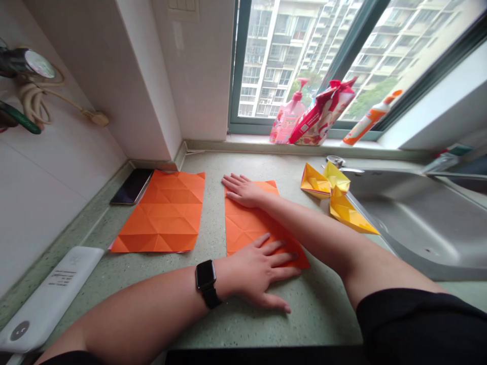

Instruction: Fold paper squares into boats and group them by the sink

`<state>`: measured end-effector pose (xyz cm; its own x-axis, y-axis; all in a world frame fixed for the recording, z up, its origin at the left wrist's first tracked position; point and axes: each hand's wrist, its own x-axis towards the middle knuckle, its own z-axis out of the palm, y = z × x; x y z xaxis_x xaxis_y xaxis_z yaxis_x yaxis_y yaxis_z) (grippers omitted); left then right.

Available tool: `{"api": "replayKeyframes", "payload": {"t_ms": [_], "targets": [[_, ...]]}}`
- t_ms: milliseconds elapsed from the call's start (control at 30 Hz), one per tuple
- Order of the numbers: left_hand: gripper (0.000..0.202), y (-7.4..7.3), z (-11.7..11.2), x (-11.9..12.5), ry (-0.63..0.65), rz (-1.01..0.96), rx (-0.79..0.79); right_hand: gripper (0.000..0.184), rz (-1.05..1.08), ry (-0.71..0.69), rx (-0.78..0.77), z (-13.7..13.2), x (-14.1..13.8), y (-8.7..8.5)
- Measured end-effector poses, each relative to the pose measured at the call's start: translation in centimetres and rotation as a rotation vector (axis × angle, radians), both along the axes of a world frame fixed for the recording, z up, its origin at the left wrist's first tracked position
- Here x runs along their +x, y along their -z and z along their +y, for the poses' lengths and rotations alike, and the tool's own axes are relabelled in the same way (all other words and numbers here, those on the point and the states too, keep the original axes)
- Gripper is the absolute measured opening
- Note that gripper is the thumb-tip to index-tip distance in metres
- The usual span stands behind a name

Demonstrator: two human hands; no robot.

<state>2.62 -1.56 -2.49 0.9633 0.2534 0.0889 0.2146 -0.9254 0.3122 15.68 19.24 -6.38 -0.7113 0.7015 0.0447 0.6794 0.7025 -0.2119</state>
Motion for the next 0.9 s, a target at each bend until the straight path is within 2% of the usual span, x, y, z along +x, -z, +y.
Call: {"api": "replayKeyframes", "payload": {"t_ms": [67, 167, 200, 300, 367, 433, 567, 633, 767, 900], "targets": [[0.080, 0.0, -0.1, 0.0, 0.000, 0.012, 0.000, 0.072, -0.015, 0.124, 0.008, 1.3, 0.9, -0.1], [0.081, 0.3, -0.1, 0.0, 0.003, 0.012, 0.000, 0.071, -0.024, 0.390, 0.021, 2.6, 3.3, -0.7], [0.081, 0.4, -0.1, 0.0, 0.003, 0.011, 0.002, 0.070, -0.010, 0.484, 0.032, 2.8, 4.1, -1.0], [0.081, 0.8, 0.0, 0.0, -0.002, 0.014, 0.003, 0.071, 0.024, 0.636, 0.118, 2.3, 6.0, -1.9], [0.080, 0.9, 0.0, 0.1, -0.005, 0.010, -0.003, 0.070, 0.080, 0.610, 0.235, 0.9, 6.6, -2.3], [0.080, 0.9, 0.1, 0.1, -0.004, 0.004, -0.010, 0.067, 0.139, 0.496, 0.267, -1.5, 7.0, -2.3], [0.080, 0.8, 0.3, -0.1, 0.014, 0.011, -0.004, 0.063, 0.165, 0.280, 0.096, -7.0, 8.2, -0.9], [0.078, 0.8, 0.3, -0.1, 0.018, 0.012, 0.004, 0.061, 0.093, 0.243, 0.059, -9.0, 9.0, 0.1], [0.077, 1.2, 0.2, -0.2, -0.026, 0.000, 0.001, 0.053, 0.100, 0.364, 0.097, -9.4, 10.0, 1.3], [0.069, 1.3, -0.1, -0.3, -0.202, -0.077, 0.058, 0.040, 0.256, 0.372, 0.140, -8.1, 10.4, 1.4]]}}
